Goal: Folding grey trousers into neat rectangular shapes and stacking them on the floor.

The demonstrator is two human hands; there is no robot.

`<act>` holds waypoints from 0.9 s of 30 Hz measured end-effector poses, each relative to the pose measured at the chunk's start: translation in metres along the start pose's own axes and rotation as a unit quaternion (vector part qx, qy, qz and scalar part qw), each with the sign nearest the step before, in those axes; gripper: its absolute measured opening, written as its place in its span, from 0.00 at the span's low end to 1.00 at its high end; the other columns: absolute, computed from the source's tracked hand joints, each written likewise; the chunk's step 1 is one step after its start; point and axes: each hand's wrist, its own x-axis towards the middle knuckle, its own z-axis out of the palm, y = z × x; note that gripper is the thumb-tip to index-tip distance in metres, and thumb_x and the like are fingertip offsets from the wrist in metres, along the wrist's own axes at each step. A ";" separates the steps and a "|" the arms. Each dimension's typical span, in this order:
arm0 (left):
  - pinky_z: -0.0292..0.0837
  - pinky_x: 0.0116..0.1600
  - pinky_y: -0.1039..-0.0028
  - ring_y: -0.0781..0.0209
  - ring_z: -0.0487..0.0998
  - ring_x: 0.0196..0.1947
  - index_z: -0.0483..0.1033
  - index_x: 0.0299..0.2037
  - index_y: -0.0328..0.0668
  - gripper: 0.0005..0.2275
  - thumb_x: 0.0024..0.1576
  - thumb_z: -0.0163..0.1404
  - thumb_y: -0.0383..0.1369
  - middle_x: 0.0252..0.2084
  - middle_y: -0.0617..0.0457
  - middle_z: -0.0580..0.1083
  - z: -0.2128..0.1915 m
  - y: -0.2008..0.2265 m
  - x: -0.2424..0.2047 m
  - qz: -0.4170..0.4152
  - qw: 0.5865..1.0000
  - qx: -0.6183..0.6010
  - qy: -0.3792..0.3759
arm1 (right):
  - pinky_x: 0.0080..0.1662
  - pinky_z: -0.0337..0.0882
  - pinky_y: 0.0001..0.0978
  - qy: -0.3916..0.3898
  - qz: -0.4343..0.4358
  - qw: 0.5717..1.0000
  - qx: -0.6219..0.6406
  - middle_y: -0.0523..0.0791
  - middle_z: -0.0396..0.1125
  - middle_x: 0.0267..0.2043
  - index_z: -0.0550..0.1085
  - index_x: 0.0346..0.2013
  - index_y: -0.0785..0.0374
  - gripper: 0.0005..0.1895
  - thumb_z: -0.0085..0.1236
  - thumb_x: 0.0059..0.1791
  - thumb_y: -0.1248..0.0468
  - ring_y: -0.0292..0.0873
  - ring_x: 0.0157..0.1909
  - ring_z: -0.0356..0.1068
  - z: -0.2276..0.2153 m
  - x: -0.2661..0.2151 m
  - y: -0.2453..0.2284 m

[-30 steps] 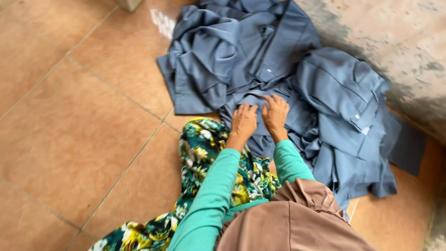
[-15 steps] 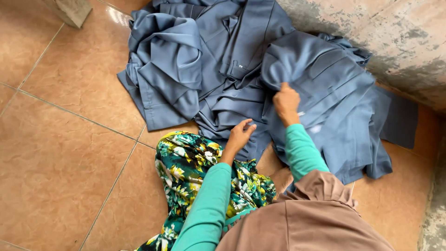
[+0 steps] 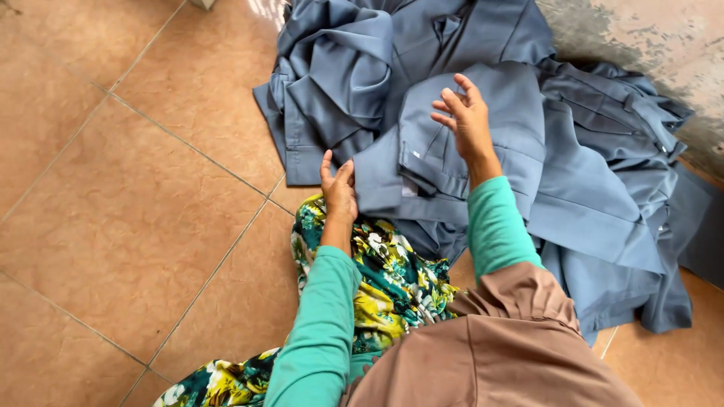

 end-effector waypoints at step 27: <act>0.82 0.47 0.62 0.59 0.80 0.42 0.65 0.64 0.56 0.27 0.56 0.64 0.41 0.47 0.52 0.78 -0.015 0.069 -0.014 -0.058 0.994 -0.083 -0.050 | 0.48 0.81 0.47 -0.378 0.199 0.894 -0.134 0.52 0.62 0.50 0.58 0.73 0.61 0.40 0.59 0.47 0.73 0.46 0.50 0.71 0.159 -0.094 -0.007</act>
